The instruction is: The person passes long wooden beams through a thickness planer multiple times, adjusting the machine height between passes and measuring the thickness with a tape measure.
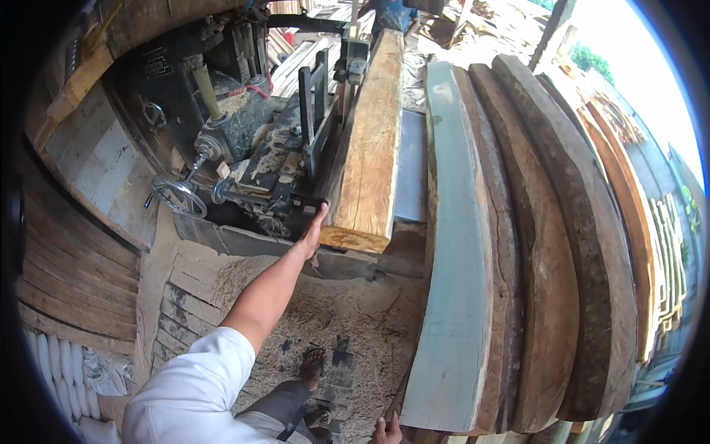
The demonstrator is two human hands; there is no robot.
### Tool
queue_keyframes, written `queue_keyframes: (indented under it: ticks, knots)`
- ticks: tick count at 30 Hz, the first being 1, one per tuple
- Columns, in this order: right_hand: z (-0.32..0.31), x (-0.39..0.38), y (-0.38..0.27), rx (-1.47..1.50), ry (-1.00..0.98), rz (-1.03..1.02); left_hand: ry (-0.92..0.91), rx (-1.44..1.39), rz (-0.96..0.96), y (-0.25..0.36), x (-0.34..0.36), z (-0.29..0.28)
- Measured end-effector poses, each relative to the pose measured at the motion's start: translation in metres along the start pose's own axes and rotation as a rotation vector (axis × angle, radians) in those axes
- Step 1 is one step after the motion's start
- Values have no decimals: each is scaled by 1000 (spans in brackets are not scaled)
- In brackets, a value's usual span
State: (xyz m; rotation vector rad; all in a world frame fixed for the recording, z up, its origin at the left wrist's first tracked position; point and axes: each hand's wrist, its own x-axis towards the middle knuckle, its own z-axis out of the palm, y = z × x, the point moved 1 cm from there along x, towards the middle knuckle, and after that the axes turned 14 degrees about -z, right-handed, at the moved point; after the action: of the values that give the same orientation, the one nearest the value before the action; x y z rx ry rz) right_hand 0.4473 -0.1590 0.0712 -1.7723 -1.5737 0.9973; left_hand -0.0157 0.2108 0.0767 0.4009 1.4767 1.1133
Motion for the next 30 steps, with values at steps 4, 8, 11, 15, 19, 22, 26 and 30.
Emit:
queue_keyframes:
  ticks: [4,8,11,15,19,22,26,30]
  knots:
    - [-29,-52,22,342,139,129,-63,-4,-194,-75,-94,18]
    - [-16,-23,-48,582,127,22,-115,43,-186,-156,-219,-13]
    - [-5,0,-65,377,134,-139,-170,37,-231,-221,-297,-20]
    - [11,-22,-103,-98,-192,126,-218,-186,-554,-313,-337,-41]
    - [-9,-100,-70,-168,-73,132,-54,-296,-557,-313,-402,6]
    - [-20,-113,-31,-13,-86,87,136,-134,-518,-325,-428,2]
    - [-51,-103,34,513,-158,255,69,535,-482,-279,-488,39]
    - [-22,-98,156,1014,-174,282,-71,830,-59,-234,-518,77]
